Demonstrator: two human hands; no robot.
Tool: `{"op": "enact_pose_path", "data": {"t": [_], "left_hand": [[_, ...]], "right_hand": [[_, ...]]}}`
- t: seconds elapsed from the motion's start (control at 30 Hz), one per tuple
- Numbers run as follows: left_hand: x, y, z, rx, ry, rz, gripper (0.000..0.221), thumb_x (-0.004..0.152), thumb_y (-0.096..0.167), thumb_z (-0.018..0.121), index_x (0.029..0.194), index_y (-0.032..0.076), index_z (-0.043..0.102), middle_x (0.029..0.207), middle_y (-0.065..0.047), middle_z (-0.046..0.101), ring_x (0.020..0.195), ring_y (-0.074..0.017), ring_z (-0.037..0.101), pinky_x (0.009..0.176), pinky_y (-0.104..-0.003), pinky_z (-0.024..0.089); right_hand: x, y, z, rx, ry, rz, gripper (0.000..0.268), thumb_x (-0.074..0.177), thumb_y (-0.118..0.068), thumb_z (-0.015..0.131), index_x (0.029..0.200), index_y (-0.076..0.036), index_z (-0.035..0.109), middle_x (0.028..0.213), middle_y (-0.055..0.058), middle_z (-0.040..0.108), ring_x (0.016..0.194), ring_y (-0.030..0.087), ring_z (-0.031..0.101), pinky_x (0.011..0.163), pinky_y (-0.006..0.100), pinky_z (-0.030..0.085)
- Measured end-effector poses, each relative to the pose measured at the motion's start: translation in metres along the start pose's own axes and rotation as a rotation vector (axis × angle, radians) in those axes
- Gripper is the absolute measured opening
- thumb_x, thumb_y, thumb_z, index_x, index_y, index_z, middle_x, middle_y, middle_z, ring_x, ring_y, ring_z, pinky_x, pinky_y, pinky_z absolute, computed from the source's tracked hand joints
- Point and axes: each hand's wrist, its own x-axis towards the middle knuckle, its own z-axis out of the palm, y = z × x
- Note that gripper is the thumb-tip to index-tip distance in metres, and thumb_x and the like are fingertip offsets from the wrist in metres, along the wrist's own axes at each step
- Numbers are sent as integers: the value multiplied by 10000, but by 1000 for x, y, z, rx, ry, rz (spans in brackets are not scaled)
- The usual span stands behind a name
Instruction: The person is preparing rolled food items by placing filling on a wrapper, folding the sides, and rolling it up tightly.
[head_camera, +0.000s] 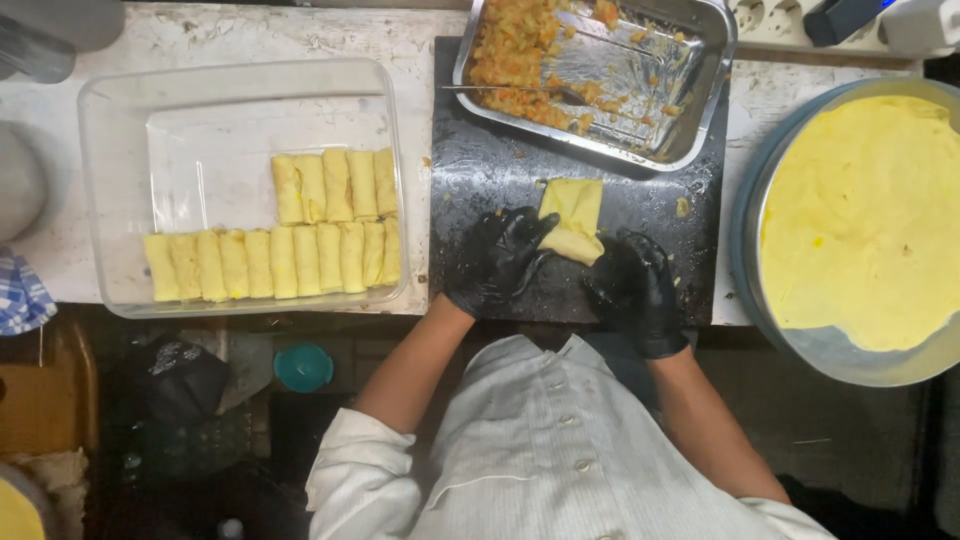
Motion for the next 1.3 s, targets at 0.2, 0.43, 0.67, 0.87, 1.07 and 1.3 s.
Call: {"op": "enact_pose_path", "data": {"t": [0.2,0.43,0.67,0.87,1.07,1.3], "left_hand": [[-27,-8,22,338,3,150,498,994,653,246,1385,475,498,1133,4,651,988,-193,631,862,-327,535],[-20,-11,12,-302,-42,124,388,928,467,613,1254,266,680,1147,-10,719,1042,-184,675,928,-321,518],[-14,-13,9,-405,-80,216,299,920,361,667,1132,161,731,1139,-54,721,1063,-218,677,993,-364,499],[-3,-15,31,-394,-109,102,308,880,405,704,1081,172,709,1044,-102,668,937,-289,659,799,-423,549],[5,-30,42,-570,-299,4,269,886,412,695,1099,248,709,998,5,645,903,-226,681,758,-362,570],[34,-19,7,-766,-390,5,393,819,367,783,1158,186,702,1042,-90,675,970,-325,692,804,-440,566]], "right_hand": [[-23,22,28,8,3,-17,488,779,-52,817,1199,81,607,1195,264,634,1139,409,604,999,473,500],[14,11,16,-45,-45,-196,268,819,-45,769,1068,34,711,1062,192,703,1041,352,668,931,419,536],[25,47,27,-131,-128,-182,210,913,-208,704,1067,-67,718,1026,103,671,1019,296,664,876,409,561],[30,50,29,-91,28,-103,223,907,-156,741,1106,-83,674,1085,51,596,1051,259,628,901,374,538],[30,6,7,-88,-173,-173,273,763,-158,841,988,-66,717,1021,105,684,1093,324,617,1001,431,491],[41,29,16,-163,-68,-265,237,791,-96,808,1003,-30,725,1007,136,714,980,328,673,866,451,537]]}}
